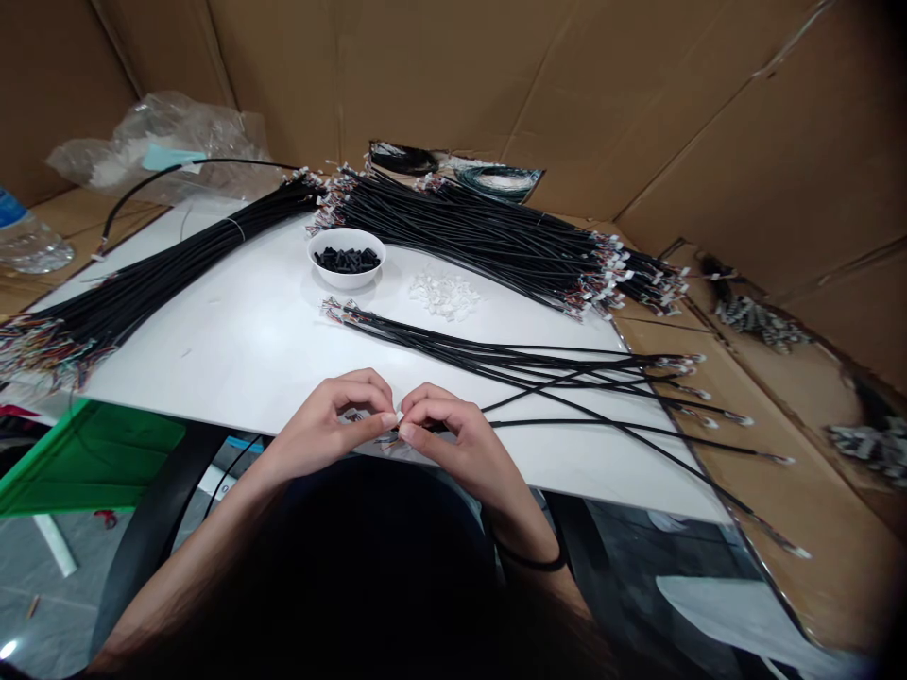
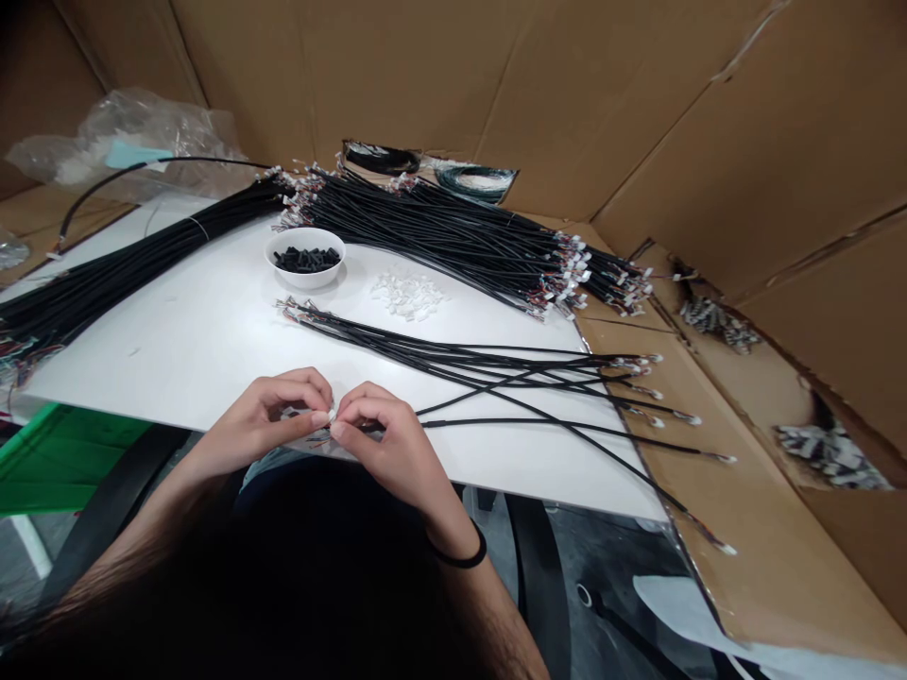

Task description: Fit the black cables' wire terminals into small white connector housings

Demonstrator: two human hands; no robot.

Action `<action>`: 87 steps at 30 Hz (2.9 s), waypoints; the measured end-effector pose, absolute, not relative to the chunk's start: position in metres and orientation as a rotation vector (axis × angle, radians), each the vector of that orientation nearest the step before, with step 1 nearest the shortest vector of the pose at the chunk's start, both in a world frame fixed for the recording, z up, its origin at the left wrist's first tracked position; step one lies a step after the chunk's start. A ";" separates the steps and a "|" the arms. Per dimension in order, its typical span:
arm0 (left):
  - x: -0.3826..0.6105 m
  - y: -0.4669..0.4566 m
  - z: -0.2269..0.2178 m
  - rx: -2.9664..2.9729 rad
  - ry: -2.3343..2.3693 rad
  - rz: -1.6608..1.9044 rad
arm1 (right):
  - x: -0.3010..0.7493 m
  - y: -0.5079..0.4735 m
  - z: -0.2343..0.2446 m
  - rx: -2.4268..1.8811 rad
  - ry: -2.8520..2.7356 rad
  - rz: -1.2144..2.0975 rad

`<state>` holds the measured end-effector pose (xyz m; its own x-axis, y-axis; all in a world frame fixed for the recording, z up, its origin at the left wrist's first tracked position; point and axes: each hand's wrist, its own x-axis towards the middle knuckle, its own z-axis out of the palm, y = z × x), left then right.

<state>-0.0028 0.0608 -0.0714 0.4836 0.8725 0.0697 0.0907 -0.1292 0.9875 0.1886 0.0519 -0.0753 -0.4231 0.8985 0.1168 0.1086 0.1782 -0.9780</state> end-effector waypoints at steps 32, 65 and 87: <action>-0.004 0.061 -0.072 1.582 0.840 0.856 | 0.185 0.051 -0.076 -0.995 -1.681 1.225; -0.002 0.060 -0.071 1.619 0.882 0.848 | 0.191 0.053 -0.075 -1.012 -1.697 1.352; 0.000 0.059 -0.070 1.630 0.911 0.863 | 0.190 0.053 -0.074 -1.032 -1.764 1.308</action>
<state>-0.0004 0.0590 -0.0703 0.4544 0.8856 0.0964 0.1441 -0.1799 0.9731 0.1901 0.0527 -0.0743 -0.4377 0.8961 0.0739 0.1894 0.1723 -0.9667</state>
